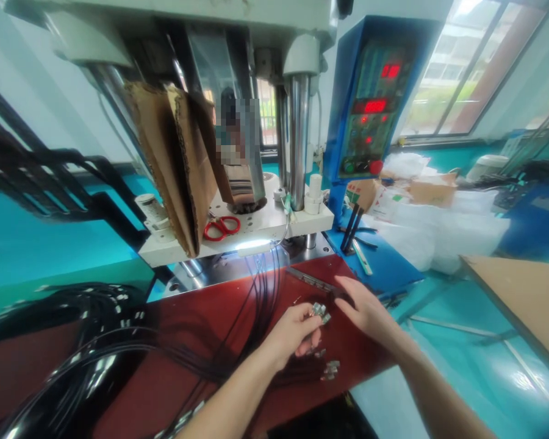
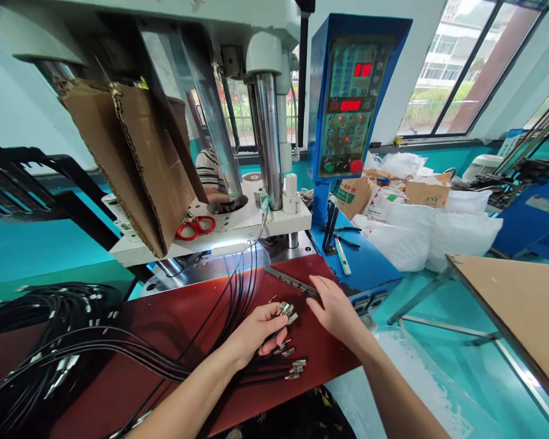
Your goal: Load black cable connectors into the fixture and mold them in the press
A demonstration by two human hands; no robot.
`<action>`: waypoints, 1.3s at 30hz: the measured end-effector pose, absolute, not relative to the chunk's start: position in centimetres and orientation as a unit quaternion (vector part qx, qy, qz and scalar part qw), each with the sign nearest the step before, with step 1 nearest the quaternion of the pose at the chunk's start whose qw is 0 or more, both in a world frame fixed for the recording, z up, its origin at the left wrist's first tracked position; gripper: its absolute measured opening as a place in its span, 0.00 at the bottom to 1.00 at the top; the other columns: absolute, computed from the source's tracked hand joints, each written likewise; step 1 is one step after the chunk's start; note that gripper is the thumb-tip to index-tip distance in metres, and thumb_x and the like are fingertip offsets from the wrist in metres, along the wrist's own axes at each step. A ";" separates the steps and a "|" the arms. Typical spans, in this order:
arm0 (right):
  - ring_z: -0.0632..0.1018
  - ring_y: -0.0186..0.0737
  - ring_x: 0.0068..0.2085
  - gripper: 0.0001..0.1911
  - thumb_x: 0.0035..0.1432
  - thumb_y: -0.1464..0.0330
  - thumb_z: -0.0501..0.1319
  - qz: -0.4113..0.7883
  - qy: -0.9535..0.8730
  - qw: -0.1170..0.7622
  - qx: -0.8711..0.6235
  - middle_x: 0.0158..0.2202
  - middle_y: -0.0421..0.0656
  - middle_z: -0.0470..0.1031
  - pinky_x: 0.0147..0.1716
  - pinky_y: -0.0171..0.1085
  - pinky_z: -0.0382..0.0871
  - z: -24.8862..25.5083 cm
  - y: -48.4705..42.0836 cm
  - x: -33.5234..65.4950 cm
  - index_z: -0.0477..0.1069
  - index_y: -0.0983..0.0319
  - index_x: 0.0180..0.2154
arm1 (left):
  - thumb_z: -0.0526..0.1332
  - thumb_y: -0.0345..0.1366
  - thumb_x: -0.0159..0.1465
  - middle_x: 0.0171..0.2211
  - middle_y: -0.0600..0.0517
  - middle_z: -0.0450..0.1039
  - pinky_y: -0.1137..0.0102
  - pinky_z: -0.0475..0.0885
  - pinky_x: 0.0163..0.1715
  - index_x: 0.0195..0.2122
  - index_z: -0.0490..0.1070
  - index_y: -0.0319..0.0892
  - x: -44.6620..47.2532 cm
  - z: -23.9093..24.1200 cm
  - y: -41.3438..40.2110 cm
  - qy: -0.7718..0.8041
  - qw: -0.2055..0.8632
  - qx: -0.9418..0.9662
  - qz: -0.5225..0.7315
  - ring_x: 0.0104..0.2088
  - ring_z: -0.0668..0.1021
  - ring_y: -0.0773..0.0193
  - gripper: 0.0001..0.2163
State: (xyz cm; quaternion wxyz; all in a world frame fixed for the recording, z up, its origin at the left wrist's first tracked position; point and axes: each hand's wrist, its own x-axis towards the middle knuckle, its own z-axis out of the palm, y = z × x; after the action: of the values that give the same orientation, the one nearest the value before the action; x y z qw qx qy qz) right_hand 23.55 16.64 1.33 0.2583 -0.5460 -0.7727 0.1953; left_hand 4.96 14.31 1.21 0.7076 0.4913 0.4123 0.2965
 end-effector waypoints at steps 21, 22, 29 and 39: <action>0.59 0.29 0.09 0.12 0.57 0.59 0.49 0.598 -0.447 0.465 -0.475 0.13 0.30 0.59 0.07 0.28 0.50 -0.1 11.7 21.1 0.59 0.61 0.33 | 0.60 0.36 0.48 0.16 0.58 0.62 0.78 0.51 0.10 0.24 0.62 0.39 5.4 1.1 14.5 0.471 0.669 0.517 0.251 0.12 0.60 0.75 0.07; 0.59 0.29 0.09 0.13 0.57 0.57 0.49 0.589 -0.438 0.478 -0.482 0.12 0.30 0.59 0.07 0.28 0.50 0.1 11.6 20.6 0.60 0.61 0.32 | 0.59 0.35 0.48 0.15 0.59 0.62 0.78 0.52 0.11 0.25 0.63 0.39 5.7 0.9 14.4 0.487 0.636 0.540 0.259 0.12 0.60 0.75 0.06; 0.58 0.28 0.10 0.18 0.59 0.57 0.48 0.552 -0.448 0.476 -0.518 0.10 0.31 0.59 0.08 0.26 0.51 0.5 11.2 19.8 0.65 0.64 0.38 | 0.57 0.33 0.48 0.19 0.57 0.65 0.76 0.59 0.21 0.21 0.65 0.38 6.8 0.2 14.0 0.489 0.518 0.641 0.285 0.20 0.67 0.70 0.03; 0.59 0.27 0.10 0.22 0.59 0.59 0.47 0.517 -0.486 0.460 -0.533 0.12 0.31 0.59 0.08 0.26 0.52 -0.8 11.4 19.8 0.62 0.66 0.49 | 0.57 0.32 0.47 0.18 0.56 0.67 0.75 0.59 0.21 0.20 0.68 0.38 6.9 0.7 14.0 0.496 0.538 0.622 0.280 0.20 0.66 0.70 0.04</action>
State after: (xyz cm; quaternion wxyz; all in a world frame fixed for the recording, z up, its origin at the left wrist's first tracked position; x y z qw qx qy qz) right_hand 19.77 11.44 -0.76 0.4604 -0.5330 -0.4865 0.5170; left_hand 6.94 14.00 0.70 0.5375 0.6217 0.4962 0.2798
